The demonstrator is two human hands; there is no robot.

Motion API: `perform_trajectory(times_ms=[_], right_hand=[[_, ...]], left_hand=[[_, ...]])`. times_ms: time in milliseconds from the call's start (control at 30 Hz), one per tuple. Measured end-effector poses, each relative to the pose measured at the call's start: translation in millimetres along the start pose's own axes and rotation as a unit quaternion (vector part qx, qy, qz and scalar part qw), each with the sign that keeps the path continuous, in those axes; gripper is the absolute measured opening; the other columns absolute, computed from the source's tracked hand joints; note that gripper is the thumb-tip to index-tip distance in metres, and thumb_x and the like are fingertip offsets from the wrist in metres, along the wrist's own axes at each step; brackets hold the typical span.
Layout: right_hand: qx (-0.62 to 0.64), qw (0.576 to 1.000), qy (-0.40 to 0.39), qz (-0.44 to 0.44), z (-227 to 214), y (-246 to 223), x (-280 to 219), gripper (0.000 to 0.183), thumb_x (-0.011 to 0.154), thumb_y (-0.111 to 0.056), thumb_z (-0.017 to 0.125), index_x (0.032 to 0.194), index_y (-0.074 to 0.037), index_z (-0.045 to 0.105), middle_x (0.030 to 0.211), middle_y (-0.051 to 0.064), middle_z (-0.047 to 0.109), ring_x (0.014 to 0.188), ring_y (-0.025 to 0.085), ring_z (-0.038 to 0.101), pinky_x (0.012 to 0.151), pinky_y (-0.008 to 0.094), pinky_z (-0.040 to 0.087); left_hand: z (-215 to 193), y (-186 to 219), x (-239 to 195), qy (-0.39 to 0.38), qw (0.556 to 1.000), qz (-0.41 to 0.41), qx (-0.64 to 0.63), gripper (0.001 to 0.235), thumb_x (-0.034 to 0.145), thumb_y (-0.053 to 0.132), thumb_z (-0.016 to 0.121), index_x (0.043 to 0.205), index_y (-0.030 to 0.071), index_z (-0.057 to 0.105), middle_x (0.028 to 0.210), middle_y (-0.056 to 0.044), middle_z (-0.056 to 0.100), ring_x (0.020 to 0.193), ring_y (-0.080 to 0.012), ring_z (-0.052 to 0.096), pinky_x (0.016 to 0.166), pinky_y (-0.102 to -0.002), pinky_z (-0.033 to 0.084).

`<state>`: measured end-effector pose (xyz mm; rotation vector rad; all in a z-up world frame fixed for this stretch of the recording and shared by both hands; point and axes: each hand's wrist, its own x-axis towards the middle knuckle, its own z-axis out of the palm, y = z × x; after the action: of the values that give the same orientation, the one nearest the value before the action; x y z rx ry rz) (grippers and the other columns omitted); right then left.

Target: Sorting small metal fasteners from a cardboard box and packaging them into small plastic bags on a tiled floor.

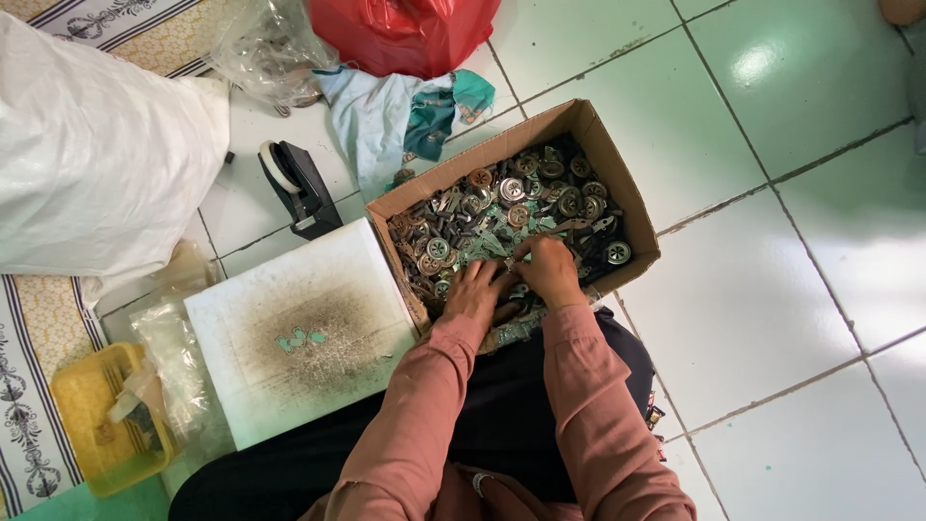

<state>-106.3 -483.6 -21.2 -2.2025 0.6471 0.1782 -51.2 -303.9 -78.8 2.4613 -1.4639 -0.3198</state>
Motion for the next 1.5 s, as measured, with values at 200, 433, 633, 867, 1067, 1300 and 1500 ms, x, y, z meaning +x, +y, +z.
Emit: perform_trajectory(times_ms=[200,433,633,867,1067,1300,1500], right_hand=[[-0.021,0.998,0.065,0.016,3.8,15.0,-1.5,0.015,0.098,0.003,0.064,0.108,-0.002,0.074,0.097,0.022,0.069,0.093,0.041,0.073,0.077,0.053,0.064],[0.146,0.986,0.064,0.047,9.1,26.3,8.3,0.025,0.104,0.0,0.049,0.111,-0.006,0.072,0.112,0.023,0.064,0.105,0.044,0.069,0.077,0.055,0.061],[0.16,0.986,0.019,0.048,-8.0,4.0,-5.6,0.021,0.101,-0.004,0.058,0.112,-0.003,0.076,0.096,0.023,0.071,0.085,0.037,0.073,0.067,0.051,0.059],[-0.021,0.999,0.018,0.039,4.9,21.7,-8.7,0.018,0.086,0.001,0.07,0.099,-0.004,0.081,0.09,0.025,0.073,0.076,0.038,0.076,0.063,0.053,0.065],[-0.186,0.982,-0.002,0.019,43.2,54.1,23.7,0.019,0.069,-0.007,0.091,0.087,-0.011,0.084,0.083,0.023,0.071,0.079,0.041,0.076,0.065,0.054,0.066],[-0.093,0.995,0.031,0.018,29.9,41.7,16.7,0.016,0.077,-0.007,0.085,0.092,-0.011,0.083,0.082,0.016,0.074,0.081,0.038,0.076,0.067,0.05,0.066],[-0.037,0.998,0.055,0.025,17.9,28.4,4.1,0.017,0.084,-0.001,0.081,0.101,-0.002,0.078,0.086,0.02,0.075,0.089,0.042,0.075,0.071,0.054,0.065]], left_hand=[[68.3,-34.9,5.5,0.029,0.993,-0.099,-0.055,0.024,0.095,0.041,0.069,0.111,0.023,0.067,0.111,0.002,0.061,0.113,-0.0239,0.06,0.083,-0.039,0.059],[-36.2,-9.0,14.0,-0.014,0.931,-0.304,-0.202,0.018,0.106,0.027,0.062,0.121,0.016,0.065,0.103,-0.004,0.072,0.103,-0.0251,0.071,0.079,-0.044,0.062],[-33.7,-9.3,8.5,0.052,0.927,-0.303,-0.213,0.021,0.105,0.036,0.063,0.116,0.019,0.066,0.1,-0.002,0.075,0.102,-0.0244,0.071,0.085,-0.046,0.061],[-21.8,-14.7,-0.3,0.073,0.86,-0.342,-0.371,0.027,0.106,0.033,0.063,0.13,0.02,0.063,0.113,-0.007,0.073,0.112,-0.0302,0.068,0.094,-0.054,0.059],[7.4,-13.2,-3.8,-0.001,0.993,-0.114,-0.031,0.043,0.093,0.026,0.078,0.131,0.029,0.057,0.132,0.004,0.053,0.123,-0.0246,0.05,0.092,-0.044,0.049],[24.6,-15.8,8.9,-0.039,0.99,-0.096,0.091,0.015,0.091,0.015,0.08,0.102,0.013,0.069,0.115,0.0,0.061,0.113,-0.0227,0.054,0.087,-0.041,0.046],[40.3,-31.1,12.4,0.035,0.989,-0.141,0.033,0.011,0.091,0.036,0.076,0.092,0.025,0.076,0.087,0.005,0.071,0.096,-0.0193,0.065,0.092,-0.044,0.049]])
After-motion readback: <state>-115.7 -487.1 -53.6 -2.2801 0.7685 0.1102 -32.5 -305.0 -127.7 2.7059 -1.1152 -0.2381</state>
